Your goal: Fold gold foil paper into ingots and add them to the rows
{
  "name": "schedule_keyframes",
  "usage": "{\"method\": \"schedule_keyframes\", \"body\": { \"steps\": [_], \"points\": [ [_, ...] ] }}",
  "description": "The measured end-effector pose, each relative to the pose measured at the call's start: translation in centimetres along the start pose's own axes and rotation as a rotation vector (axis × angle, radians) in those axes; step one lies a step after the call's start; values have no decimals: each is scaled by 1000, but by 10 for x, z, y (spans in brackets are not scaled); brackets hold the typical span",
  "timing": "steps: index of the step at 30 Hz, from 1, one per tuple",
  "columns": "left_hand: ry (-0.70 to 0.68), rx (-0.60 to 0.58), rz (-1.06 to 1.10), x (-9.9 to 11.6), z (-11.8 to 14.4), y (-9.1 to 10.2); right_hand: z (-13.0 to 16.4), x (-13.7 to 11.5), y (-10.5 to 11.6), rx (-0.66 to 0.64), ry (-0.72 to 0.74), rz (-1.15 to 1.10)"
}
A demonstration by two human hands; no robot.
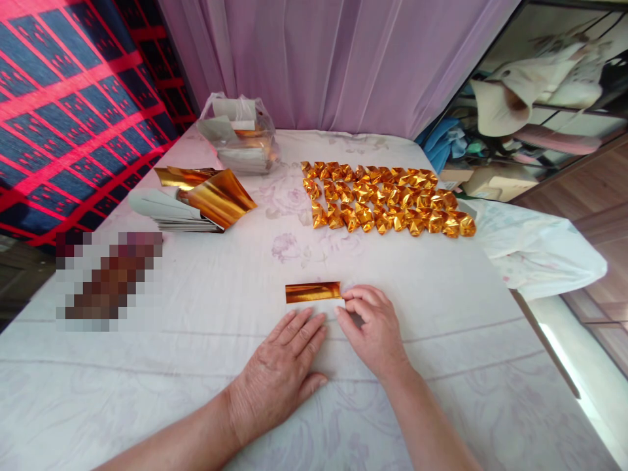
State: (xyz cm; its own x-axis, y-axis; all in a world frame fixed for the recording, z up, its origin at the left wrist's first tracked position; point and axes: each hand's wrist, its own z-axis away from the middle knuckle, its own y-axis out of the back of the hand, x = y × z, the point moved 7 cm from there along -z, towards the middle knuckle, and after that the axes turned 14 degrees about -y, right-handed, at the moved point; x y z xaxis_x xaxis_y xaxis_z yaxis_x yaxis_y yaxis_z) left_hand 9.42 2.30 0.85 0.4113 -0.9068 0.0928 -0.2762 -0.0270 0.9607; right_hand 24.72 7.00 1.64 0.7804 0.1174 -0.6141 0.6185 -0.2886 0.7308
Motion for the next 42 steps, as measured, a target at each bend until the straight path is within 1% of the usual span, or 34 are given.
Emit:
{"method": "schedule_keyframes", "body": {
  "steps": [5, 11, 20, 33, 38, 42],
  "points": [
    [0, 12, 6, 0, 0, 1, 0, 0, 0, 0, 15, -2],
    [16, 11, 45, -2, -1, 1, 0, 0, 0, 2, -1, -5],
    [25, 5, 62, -3, 1, -2, 0, 0, 0, 11, -7, -3],
    [19, -3, 61, -3, 0, -1, -1, -1, 0, 30, -47, 13],
    [2, -16, 36, -2, -1, 1, -1, 0, 0, 38, -44, 16],
    [21, 1, 60, -3, 0, 1, -1, 0, -1, 34, -36, 33]
  ]
}}
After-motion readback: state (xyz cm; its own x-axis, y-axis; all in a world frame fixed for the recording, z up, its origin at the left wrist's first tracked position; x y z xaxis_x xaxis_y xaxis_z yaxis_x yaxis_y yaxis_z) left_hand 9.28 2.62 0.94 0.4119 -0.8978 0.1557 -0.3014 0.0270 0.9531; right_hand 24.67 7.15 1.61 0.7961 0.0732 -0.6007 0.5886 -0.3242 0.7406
